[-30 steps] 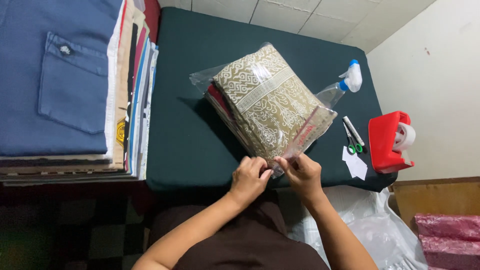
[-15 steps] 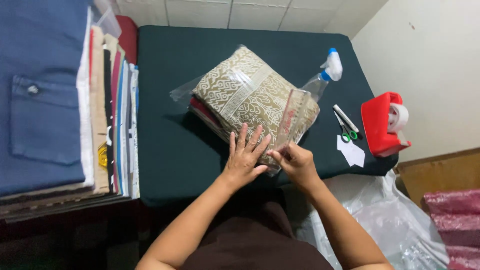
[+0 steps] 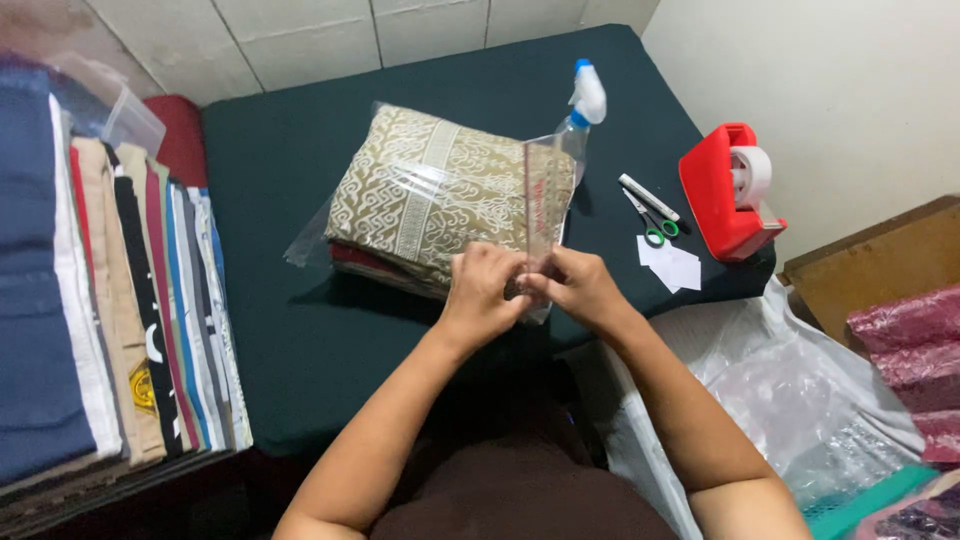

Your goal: Packing a folded garment into a transparent plastic bag and sealing it on a workbench.

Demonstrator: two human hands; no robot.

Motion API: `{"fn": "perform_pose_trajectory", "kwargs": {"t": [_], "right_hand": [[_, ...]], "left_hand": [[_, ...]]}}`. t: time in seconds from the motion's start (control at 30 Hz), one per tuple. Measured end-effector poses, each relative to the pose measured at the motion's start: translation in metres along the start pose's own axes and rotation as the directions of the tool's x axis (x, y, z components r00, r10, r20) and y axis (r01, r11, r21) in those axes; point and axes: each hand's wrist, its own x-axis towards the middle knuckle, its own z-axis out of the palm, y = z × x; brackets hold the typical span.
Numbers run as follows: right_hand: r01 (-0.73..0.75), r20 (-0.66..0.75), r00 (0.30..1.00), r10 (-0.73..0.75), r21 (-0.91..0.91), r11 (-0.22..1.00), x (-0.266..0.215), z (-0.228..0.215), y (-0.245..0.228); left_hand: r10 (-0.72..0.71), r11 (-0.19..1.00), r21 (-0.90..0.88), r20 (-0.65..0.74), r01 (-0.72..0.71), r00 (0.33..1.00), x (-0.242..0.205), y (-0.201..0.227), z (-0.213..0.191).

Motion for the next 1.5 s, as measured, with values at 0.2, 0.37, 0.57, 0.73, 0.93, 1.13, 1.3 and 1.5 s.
{"fn": "perform_pose_trajectory", "kwargs": {"t": [0.2,0.37,0.57,0.73,0.93,1.13,1.3,1.5], "right_hand": [[0.235,-0.139,0.946,-0.293,-0.326,0.915,-0.005,0.002,-0.013],[0.062,-0.156,0.983,-0.099,-0.228,0.972,-0.028,-0.006,0.003],[-0.094,-0.138,0.989,0.057,-0.285,0.954,-0.057,0.025,0.050],[0.017,-0.224,0.964,-0.146,-0.494,0.870,-0.058,0.034,0.059],[-0.006,-0.256,0.957,-0.133,-0.478,0.878,-0.066,-0.018,0.071],[-0.234,-0.461,0.883,0.088,-0.271,0.934,-0.080,-0.059,0.088],[-0.053,-0.112,0.993,0.030,-0.208,0.977,-0.080,-0.009,0.068],[-0.100,-0.189,0.982,0.027,-0.386,0.917,-0.074,0.042,0.057]], "left_hand": [[0.003,0.999,-0.038,0.059,-0.001,0.998,0.001,-0.018,0.022],[0.039,0.997,-0.076,0.052,-0.035,0.998,0.005,-0.024,0.021],[0.016,0.987,-0.158,0.102,0.000,0.995,0.007,-0.020,0.015],[0.007,0.988,-0.155,0.094,0.007,0.996,0.010,-0.021,0.012],[0.071,0.983,-0.173,0.086,-0.056,0.994,0.009,-0.030,0.022],[-0.081,0.987,-0.129,0.143,0.100,0.986,0.008,-0.019,0.017],[-0.073,0.987,-0.138,0.095,0.085,0.993,0.009,-0.018,0.019],[-0.042,0.993,-0.110,0.056,0.048,0.998,0.008,-0.016,0.023]]}}
